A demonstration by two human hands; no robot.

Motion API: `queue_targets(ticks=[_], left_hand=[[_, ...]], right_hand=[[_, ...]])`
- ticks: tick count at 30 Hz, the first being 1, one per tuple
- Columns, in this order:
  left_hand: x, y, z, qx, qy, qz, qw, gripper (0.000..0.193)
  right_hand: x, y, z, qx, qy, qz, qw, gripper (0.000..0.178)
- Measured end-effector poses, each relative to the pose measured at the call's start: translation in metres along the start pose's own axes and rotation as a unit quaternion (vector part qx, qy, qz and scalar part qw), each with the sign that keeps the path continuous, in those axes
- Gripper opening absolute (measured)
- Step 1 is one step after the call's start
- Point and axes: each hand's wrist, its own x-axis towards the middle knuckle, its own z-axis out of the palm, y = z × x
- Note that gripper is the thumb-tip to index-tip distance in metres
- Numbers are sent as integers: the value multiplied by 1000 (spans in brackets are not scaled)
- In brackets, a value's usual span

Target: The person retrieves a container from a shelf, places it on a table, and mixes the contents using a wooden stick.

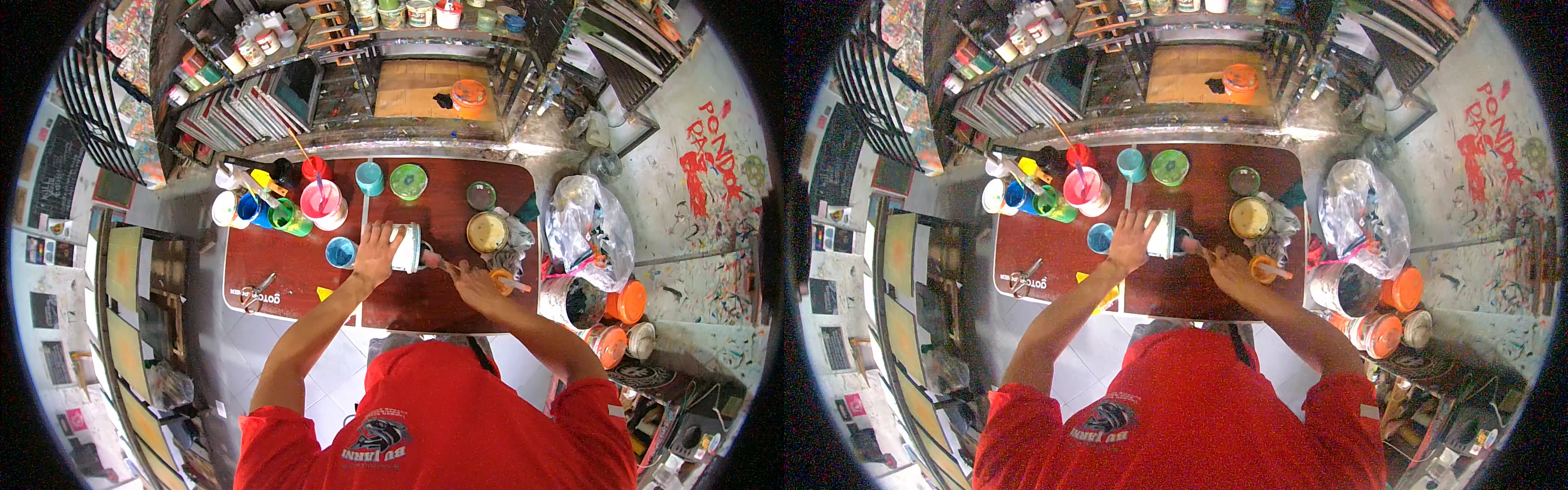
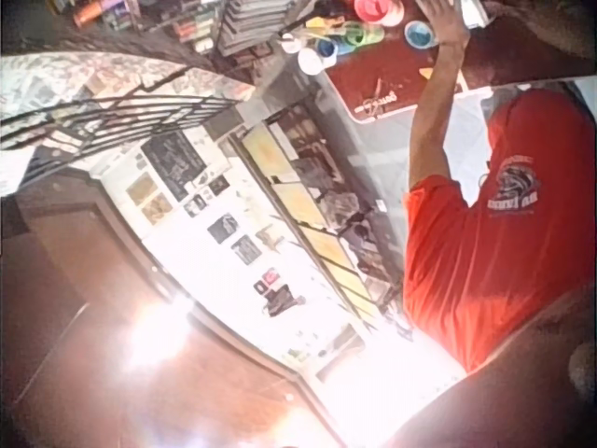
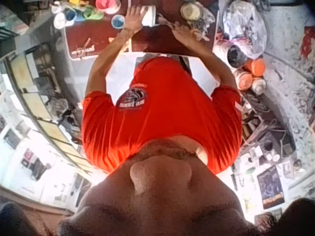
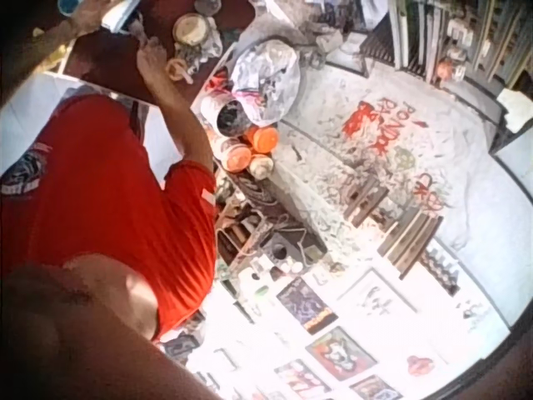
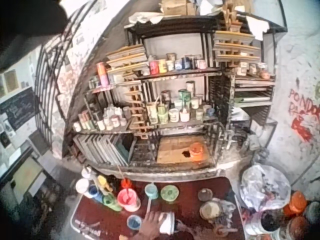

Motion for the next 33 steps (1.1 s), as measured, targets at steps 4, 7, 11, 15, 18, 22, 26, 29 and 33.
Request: queue_targets(ticks=[4,7,11,15,18,22,26,29,33], left_hand=[[1,-2,3,7,3,8,1000,75],[3,-3,2,-3,-3,7,1000,74],[0,-4,7,3,15,1,1000,75],[-1,-4,2,-30,12,-5,999,77],[-3,-5,0,-50,8,-15,999,79],[-9,-6,-4,-65,28,-28,997,84],[-10,-9,3,-44,51,-21,997,88],[-5,-8,-3,-65,5,-6,998,86],[-7,-7,9,-41,24,6,999,88]], right_hand=[[-21,4,-1,25,-68,34,997,46],[-31,7,4,8,-79,30,996,42],[-45,1,-6,-20,-39,0,999,42],[-53,-2,-23,-7,-6,8,1000,40],[-56,-6,-44,48,53,39,997,39],[-50,-12,-61,175,14,170,970,35],[-45,-1,2,370,36,231,899,35],[-39,4,43,443,17,302,844,41],[-39,0,54,474,-18,323,819,45]])
